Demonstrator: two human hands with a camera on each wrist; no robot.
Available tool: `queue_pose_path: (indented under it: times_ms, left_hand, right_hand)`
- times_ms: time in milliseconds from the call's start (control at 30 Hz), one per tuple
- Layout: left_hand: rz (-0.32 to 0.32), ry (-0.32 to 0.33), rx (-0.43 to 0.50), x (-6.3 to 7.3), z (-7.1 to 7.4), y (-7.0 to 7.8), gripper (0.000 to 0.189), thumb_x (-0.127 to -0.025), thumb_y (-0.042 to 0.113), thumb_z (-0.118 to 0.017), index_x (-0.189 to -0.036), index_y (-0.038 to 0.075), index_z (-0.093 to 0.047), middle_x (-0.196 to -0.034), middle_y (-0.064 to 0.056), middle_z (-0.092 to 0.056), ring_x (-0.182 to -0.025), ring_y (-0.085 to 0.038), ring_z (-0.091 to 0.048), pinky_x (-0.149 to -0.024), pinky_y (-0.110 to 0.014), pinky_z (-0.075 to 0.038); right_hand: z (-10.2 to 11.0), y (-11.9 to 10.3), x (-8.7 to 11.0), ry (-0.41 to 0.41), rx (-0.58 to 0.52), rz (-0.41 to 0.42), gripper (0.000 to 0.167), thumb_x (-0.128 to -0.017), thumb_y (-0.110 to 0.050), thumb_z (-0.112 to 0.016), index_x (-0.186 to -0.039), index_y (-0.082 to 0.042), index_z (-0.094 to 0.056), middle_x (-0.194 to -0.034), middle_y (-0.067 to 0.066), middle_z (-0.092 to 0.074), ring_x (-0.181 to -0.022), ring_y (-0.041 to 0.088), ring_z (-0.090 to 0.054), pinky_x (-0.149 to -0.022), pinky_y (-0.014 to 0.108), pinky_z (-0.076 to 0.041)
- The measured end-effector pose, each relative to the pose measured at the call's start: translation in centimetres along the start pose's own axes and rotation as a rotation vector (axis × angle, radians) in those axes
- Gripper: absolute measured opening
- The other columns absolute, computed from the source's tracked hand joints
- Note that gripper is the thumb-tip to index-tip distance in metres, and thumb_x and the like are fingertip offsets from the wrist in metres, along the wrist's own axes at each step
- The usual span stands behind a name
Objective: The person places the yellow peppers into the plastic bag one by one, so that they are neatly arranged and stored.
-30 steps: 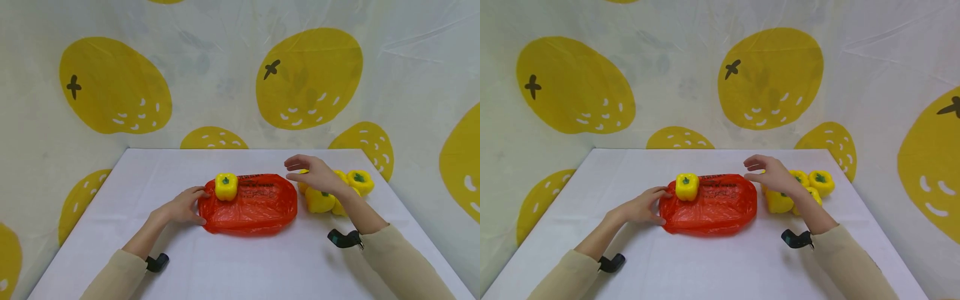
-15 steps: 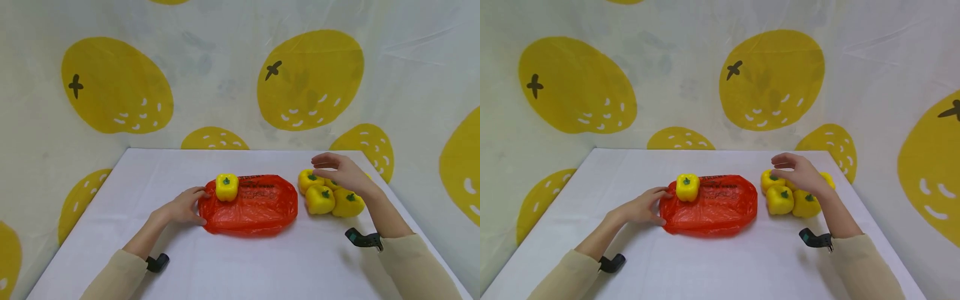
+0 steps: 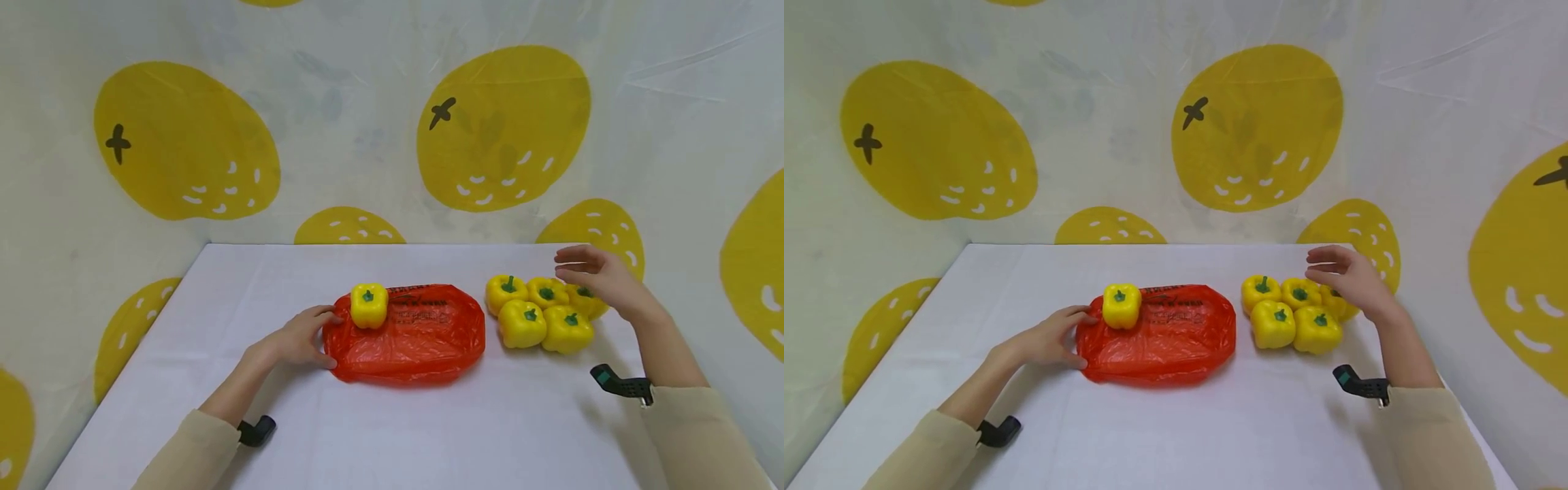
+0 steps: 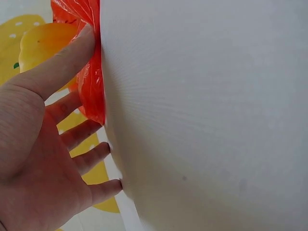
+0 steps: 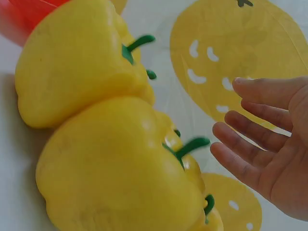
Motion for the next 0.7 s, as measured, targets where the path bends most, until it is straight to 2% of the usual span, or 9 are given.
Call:
queue_pose_path:
  times_ms: [67,100,200,267,400,467,533,633,700]
  left_hand:
    - [0.001,-0.003,0.001,0.0,0.0,-0.1,0.073,-0.076,0.027,-0.091,-0.139,0.012,-0.059,-0.155,-0.019,-0.041,-0.144,-0.042,-0.034,-0.111,-0.064,-0.037]
    - [0.001,-0.005,0.001,0.0,0.0,-0.1,0.073,-0.076,0.028,-0.091,-0.139,0.012,-0.059,-0.156,-0.019,-0.041,-0.144,-0.042,-0.034,-0.111,-0.064,-0.037]
    - [-0.002,-0.005,0.0,0.1,0.0,-0.1,0.073,-0.076,0.028,-0.091,-0.139,0.012,-0.059,-0.156,-0.019,-0.041,-0.144,-0.043,-0.034,-0.111,-0.064,-0.037]
    - [-0.003,-0.002,-0.002,0.0,-0.1,-0.2,0.073,-0.075,0.029,-0.091,-0.139,0.012,-0.059,-0.156,-0.019,-0.041,-0.144,-0.043,-0.034,-0.111,-0.065,-0.037]
    - [-0.002,-0.001,-0.004,0.0,0.0,-0.3,0.073,-0.076,0.028,-0.091,-0.139,0.012,-0.059,-0.156,-0.019,-0.04,-0.144,-0.043,-0.034,-0.111,-0.065,-0.036]
    - [-0.008,-0.002,-0.002,0.0,0.0,-0.3,0.072,-0.076,0.027,-0.091,-0.139,0.012,-0.059,-0.156,-0.019,-0.04,-0.144,-0.043,-0.033,-0.111,-0.065,-0.036]
    - [-0.014,-0.004,0.001,0.1,0.0,-0.2,0.072,-0.076,0.027,-0.091,-0.138,0.011,-0.059,-0.156,-0.02,-0.04,-0.144,-0.044,-0.034,-0.111,-0.065,-0.036]
    - [-0.02,-0.003,0.003,0.1,0.0,0.0,0.072,-0.076,0.027,-0.09,-0.138,0.01,-0.059,-0.156,-0.02,-0.04,-0.144,-0.044,-0.034,-0.112,-0.065,-0.035]
    - [-0.019,0.0,0.003,0.1,0.0,0.0,0.071,-0.076,0.027,-0.09,-0.138,0.01,-0.059,-0.156,-0.02,-0.04,-0.144,-0.044,-0.033,-0.112,-0.065,-0.035]
  right_hand:
    - [0.5,0.6,0.2,0.004,0.012,-0.021,0.051,-0.103,-0.027,-0.065,-0.143,0.002,-0.05,-0.129,0.001,-0.062,-0.101,-0.01,-0.058,-0.083,0.011,-0.049]
    - [0.7,0.9,0.4,0.008,0.032,-0.042,0.053,-0.103,-0.03,-0.064,-0.144,0.001,-0.049,-0.132,0.007,-0.062,-0.101,-0.012,-0.056,-0.089,0.017,-0.051]
    - [1.4,1.8,0.8,0.023,0.065,-0.103,0.059,-0.104,-0.037,-0.062,-0.146,0.0,-0.047,-0.141,0.024,-0.055,-0.1,-0.012,-0.051,-0.105,0.044,-0.049]
    - [1.9,2.4,1.1,0.036,0.078,-0.13,0.061,-0.104,-0.04,-0.061,-0.147,0.0,-0.045,-0.143,0.028,-0.052,-0.098,-0.012,-0.047,-0.107,0.062,-0.041]
    - [2.7,3.3,1.6,0.054,0.088,-0.136,0.063,-0.103,-0.039,-0.063,-0.148,0.001,-0.045,-0.143,0.03,-0.051,-0.099,-0.013,-0.048,-0.105,0.068,-0.038]
    - [3.0,3.8,1.9,0.057,0.094,-0.15,0.065,-0.102,-0.04,-0.064,-0.148,0.002,-0.044,-0.144,0.03,-0.05,-0.107,-0.002,-0.052,-0.105,0.069,-0.038]
    - [3.2,4.4,2.1,0.049,0.076,-0.173,0.069,-0.102,-0.04,-0.065,-0.15,0.002,-0.041,-0.146,0.031,-0.046,-0.121,0.017,-0.052,-0.104,0.073,-0.034]
    - [3.5,5.3,2.2,0.03,0.059,-0.212,0.074,-0.101,-0.042,-0.065,-0.152,0.002,-0.036,-0.151,0.032,-0.04,-0.134,0.045,-0.039,-0.105,0.076,-0.03]
    - [3.5,5.8,2.1,-0.007,0.046,-0.22,0.078,-0.101,-0.041,-0.066,-0.155,0.003,-0.03,-0.155,0.033,-0.034,-0.139,0.052,-0.032,-0.106,0.076,-0.029]
Point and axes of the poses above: each hand's wrist, its own x-axis away from the middle knuckle, its own z-axis out of the back of the hand, y = z × x, the point moved 7 cm from there along -x, towards the middle knuckle
